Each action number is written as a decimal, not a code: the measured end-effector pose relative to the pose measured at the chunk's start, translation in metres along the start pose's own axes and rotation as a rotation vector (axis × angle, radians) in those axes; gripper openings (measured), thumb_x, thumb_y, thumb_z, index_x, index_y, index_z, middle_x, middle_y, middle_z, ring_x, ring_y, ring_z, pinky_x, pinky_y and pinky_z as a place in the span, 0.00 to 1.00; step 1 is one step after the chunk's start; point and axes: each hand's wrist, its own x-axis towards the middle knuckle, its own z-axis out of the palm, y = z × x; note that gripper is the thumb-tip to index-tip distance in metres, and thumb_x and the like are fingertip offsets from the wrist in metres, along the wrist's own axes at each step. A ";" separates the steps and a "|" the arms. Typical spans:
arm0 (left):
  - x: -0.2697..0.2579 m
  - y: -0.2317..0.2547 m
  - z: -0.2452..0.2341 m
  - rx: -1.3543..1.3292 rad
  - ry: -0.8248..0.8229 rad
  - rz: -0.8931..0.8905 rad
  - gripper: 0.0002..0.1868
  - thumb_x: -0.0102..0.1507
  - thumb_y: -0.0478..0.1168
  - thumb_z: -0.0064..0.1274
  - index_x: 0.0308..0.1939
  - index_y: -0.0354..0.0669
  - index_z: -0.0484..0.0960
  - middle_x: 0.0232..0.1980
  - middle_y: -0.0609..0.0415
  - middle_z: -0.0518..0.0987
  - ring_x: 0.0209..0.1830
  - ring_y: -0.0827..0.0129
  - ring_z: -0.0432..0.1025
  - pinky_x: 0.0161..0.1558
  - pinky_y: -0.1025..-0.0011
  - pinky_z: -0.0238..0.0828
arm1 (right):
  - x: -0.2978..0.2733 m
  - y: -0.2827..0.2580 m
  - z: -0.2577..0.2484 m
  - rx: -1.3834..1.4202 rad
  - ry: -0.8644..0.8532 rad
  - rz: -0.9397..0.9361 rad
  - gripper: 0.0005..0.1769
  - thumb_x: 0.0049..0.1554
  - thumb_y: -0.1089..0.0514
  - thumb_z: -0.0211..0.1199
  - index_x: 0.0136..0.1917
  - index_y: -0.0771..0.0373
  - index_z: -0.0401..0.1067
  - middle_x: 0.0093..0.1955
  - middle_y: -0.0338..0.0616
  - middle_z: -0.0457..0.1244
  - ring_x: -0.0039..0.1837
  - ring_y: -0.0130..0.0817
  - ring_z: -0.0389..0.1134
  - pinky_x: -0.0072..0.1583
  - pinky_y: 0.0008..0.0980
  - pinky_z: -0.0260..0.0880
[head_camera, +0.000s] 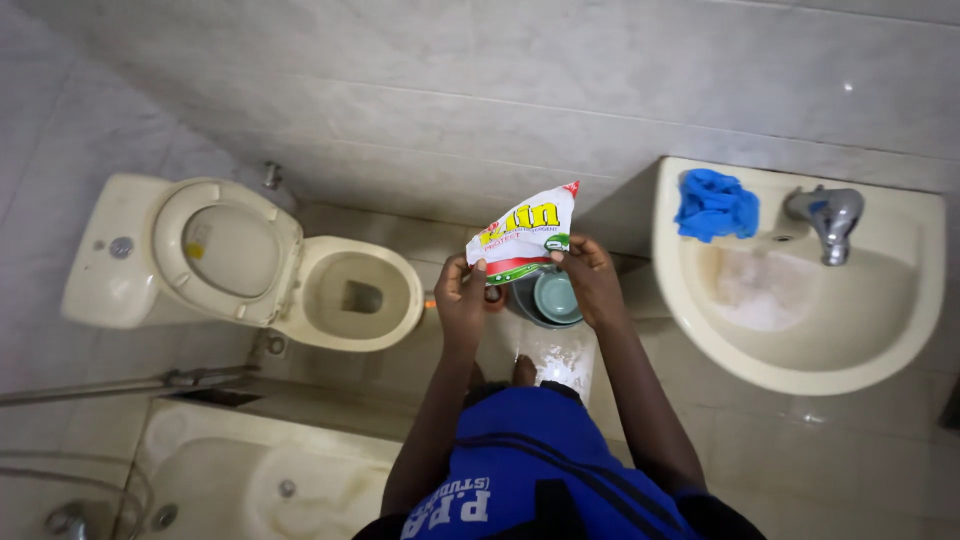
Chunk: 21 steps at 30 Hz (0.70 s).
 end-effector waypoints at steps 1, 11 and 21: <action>-0.002 -0.003 0.006 -0.003 -0.007 -0.003 0.10 0.72 0.39 0.53 0.49 0.34 0.77 0.45 0.54 0.81 0.42 0.80 0.73 0.45 0.77 0.73 | -0.003 -0.007 -0.003 -0.002 0.007 -0.004 0.14 0.60 0.67 0.66 0.59 0.65 0.72 0.55 0.39 0.68 0.58 0.26 0.67 0.61 0.30 0.66; -0.019 -0.030 0.050 -0.051 -0.070 -0.073 0.09 0.71 0.38 0.54 0.51 0.34 0.77 0.43 0.55 0.80 0.38 0.81 0.69 0.39 0.78 0.67 | -0.024 -0.025 -0.056 0.005 0.073 -0.050 0.12 0.60 0.66 0.66 0.57 0.64 0.71 0.55 0.39 0.68 0.57 0.26 0.67 0.61 0.30 0.66; -0.008 -0.042 0.085 -0.059 -0.199 -0.121 0.11 0.70 0.39 0.54 0.50 0.33 0.78 0.48 0.54 0.82 0.47 0.78 0.73 0.53 0.76 0.71 | -0.038 -0.050 -0.071 -0.003 0.181 -0.112 0.11 0.59 0.66 0.64 0.55 0.63 0.71 0.54 0.39 0.68 0.58 0.27 0.67 0.62 0.31 0.66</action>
